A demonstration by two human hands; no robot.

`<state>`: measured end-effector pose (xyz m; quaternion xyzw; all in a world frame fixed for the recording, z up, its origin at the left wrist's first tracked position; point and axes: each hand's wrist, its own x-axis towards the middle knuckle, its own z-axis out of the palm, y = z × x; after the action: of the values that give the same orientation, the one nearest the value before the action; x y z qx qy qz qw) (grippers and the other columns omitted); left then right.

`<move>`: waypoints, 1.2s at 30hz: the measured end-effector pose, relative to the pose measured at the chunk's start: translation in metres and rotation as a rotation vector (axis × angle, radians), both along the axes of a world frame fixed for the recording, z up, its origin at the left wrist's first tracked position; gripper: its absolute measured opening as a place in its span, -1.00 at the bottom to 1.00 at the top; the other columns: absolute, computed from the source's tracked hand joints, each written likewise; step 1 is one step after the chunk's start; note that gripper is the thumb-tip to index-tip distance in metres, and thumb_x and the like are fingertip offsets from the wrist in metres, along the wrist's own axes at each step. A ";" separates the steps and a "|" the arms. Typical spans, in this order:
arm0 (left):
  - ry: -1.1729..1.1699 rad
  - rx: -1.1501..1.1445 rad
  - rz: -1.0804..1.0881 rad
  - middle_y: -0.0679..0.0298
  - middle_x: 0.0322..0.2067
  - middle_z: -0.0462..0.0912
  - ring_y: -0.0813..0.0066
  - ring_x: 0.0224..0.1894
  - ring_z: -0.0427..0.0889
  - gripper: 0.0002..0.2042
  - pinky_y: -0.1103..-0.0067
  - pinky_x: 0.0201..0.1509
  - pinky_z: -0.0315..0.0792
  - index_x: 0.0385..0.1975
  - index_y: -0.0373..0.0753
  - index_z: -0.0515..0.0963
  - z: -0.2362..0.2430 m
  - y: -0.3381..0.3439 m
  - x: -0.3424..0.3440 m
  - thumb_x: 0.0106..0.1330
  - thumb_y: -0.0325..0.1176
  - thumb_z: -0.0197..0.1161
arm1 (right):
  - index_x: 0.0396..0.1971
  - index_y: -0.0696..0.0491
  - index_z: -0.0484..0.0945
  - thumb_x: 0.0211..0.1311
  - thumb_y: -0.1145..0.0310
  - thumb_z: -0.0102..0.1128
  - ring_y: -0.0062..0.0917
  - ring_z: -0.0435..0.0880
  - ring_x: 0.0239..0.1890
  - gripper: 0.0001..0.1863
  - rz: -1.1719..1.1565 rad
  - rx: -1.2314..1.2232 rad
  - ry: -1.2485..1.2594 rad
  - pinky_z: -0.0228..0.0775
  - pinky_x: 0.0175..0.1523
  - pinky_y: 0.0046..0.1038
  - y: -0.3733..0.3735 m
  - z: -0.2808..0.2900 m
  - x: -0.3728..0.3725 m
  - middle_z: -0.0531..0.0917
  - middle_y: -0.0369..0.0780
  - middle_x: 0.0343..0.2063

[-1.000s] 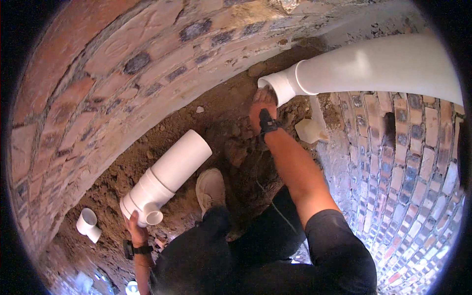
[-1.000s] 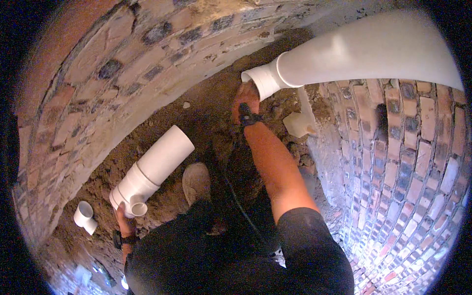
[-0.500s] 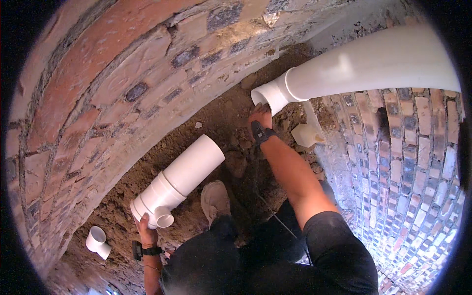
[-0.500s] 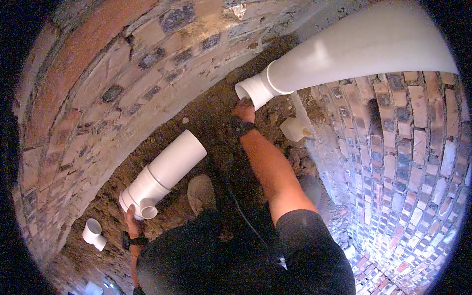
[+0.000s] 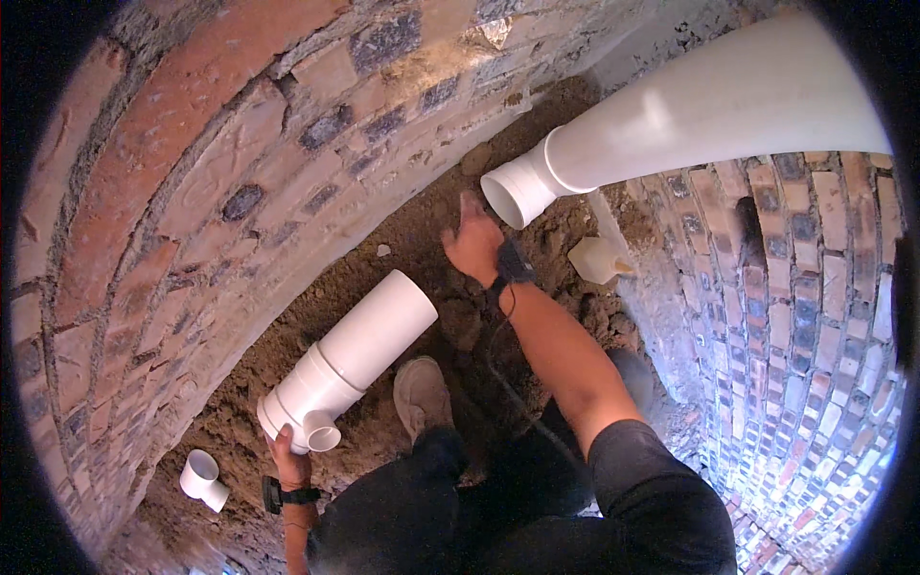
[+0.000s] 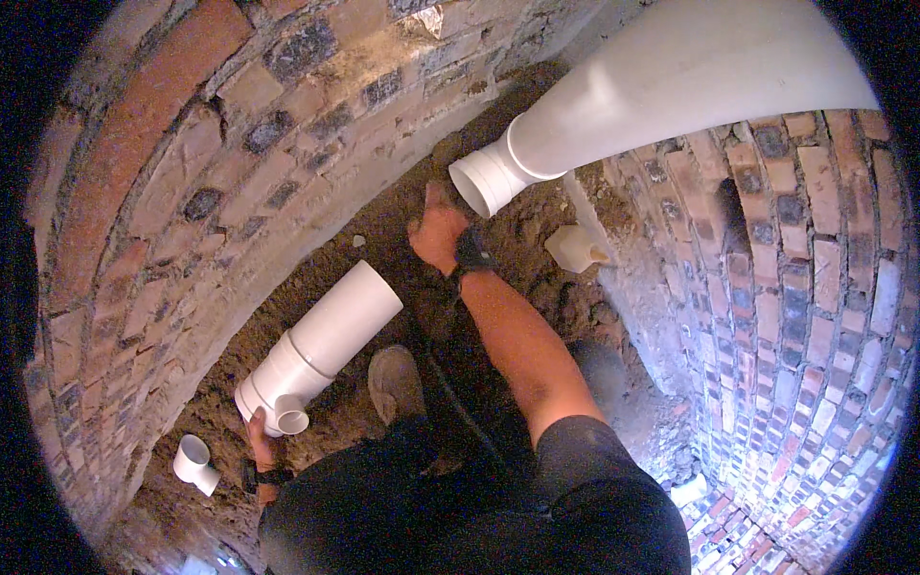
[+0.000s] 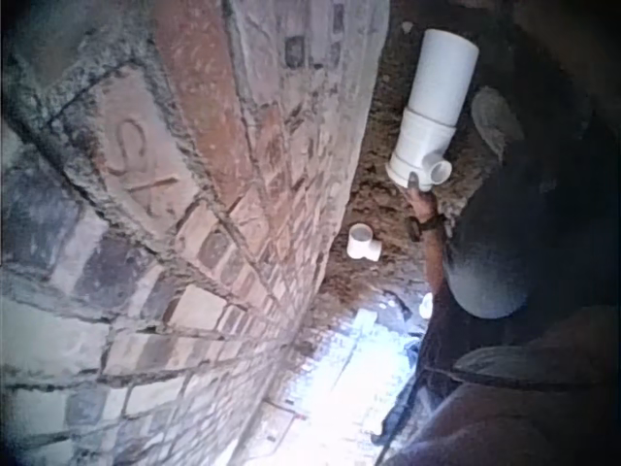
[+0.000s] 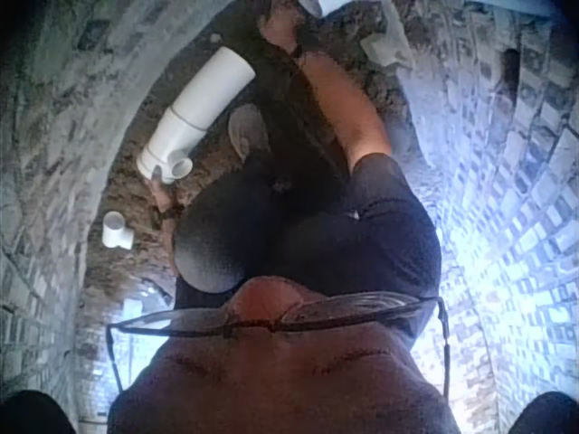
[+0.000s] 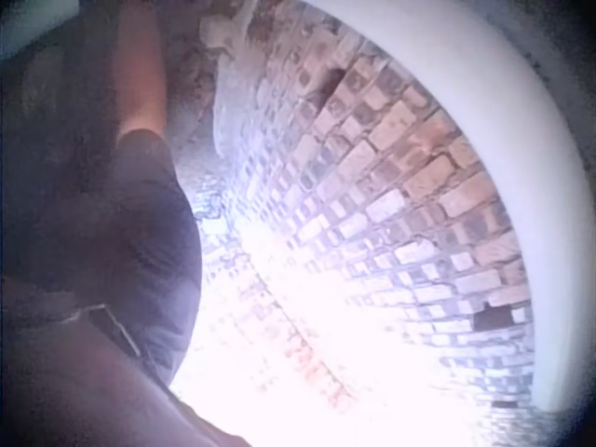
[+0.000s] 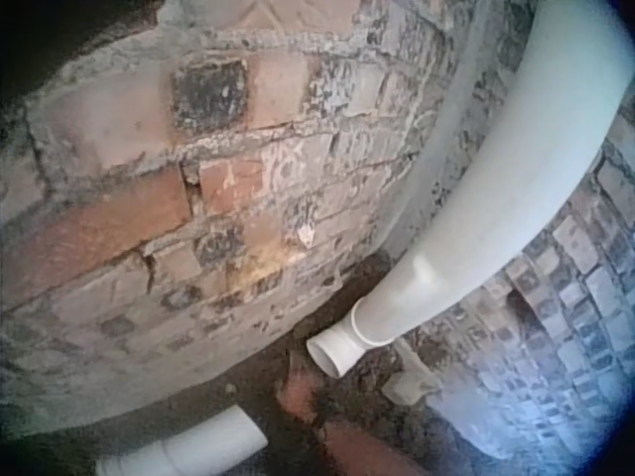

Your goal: The person applies adhesive to a PVC pipe and a fitting using a brush, then inserts the pipe into the fitting while working in a dirt-filled area between brick walls.

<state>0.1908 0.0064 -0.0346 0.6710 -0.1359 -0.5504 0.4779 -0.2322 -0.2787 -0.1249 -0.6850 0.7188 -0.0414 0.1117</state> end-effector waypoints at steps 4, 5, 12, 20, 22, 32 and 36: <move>0.035 -0.001 -0.013 0.10 0.18 0.45 0.18 0.16 0.51 -0.26 0.34 0.23 0.39 0.37 -0.29 0.16 -0.007 0.010 0.005 0.22 -0.14 0.27 | 0.33 0.38 0.13 0.18 0.20 0.17 0.07 0.37 0.26 -0.18 0.065 0.005 0.116 0.23 0.35 -0.11 -0.002 0.001 0.000 0.34 0.24 0.23; 0.004 0.037 0.004 0.10 0.18 0.45 0.18 0.16 0.51 -0.26 0.34 0.23 0.39 0.37 -0.29 0.16 -0.009 0.011 0.006 0.22 -0.14 0.27 | 0.32 0.40 0.13 0.13 0.15 0.21 0.03 0.41 0.23 -0.13 -0.043 0.027 0.168 0.27 0.31 -0.10 -0.007 0.000 0.003 0.35 0.23 0.22; 0.042 -0.013 0.039 0.15 0.11 0.50 0.26 0.10 0.54 -0.39 0.37 0.19 0.40 0.29 -0.31 0.27 -0.010 0.010 0.004 0.28 -0.17 0.22 | 0.36 0.28 0.15 0.24 0.15 0.06 0.02 0.42 0.24 -0.23 0.017 0.172 0.222 0.22 0.35 -0.09 -0.011 0.005 0.005 0.37 0.13 0.27; 0.095 -0.035 0.063 0.11 0.19 0.45 0.17 0.19 0.50 -0.32 0.31 0.25 0.41 0.37 -0.28 0.16 -0.004 -0.005 -0.003 0.27 -0.23 0.23 | 0.18 0.19 0.48 0.37 0.05 0.15 -0.36 0.70 -0.12 -0.43 0.018 0.311 -0.552 0.51 0.03 -0.27 0.005 0.024 0.028 0.71 -0.06 -0.17; 0.056 0.006 0.021 0.12 0.13 0.51 0.20 0.14 0.54 -0.38 0.33 0.24 0.41 0.30 -0.32 0.25 -0.007 -0.009 -0.002 0.30 -0.16 0.21 | -0.02 0.21 0.61 0.38 0.01 0.14 -0.39 0.71 -0.25 -0.49 -0.137 0.390 -0.956 0.53 -0.06 -0.36 0.026 0.037 0.029 0.74 -0.12 -0.31; 0.022 -0.065 -0.236 0.11 0.19 0.46 0.31 0.18 0.47 -0.34 0.44 0.29 0.32 0.35 -0.35 0.20 0.001 -0.096 -0.064 0.34 -0.16 0.23 | -0.40 0.23 0.62 0.46 0.09 0.08 -0.62 0.48 -0.42 -0.55 -0.449 -0.047 -1.237 0.39 -0.23 -0.46 0.086 0.078 0.007 0.61 -0.35 -0.50; -0.081 -0.043 -0.243 0.20 -0.09 0.65 0.45 -0.10 0.63 -0.56 0.48 0.02 0.50 0.08 -0.41 0.48 0.017 -0.120 -0.106 0.40 -0.16 0.24 | -0.40 0.22 0.63 0.46 0.13 0.10 -0.66 0.46 -0.41 -0.57 -0.518 -0.082 -1.361 0.35 -0.25 -0.50 0.097 0.090 -0.023 0.61 -0.35 -0.48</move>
<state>0.0849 -0.1137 -0.0178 0.6607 -0.2471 -0.5737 0.4164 -0.2549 -0.1815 -0.0352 -0.3189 0.6272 -0.5100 0.4948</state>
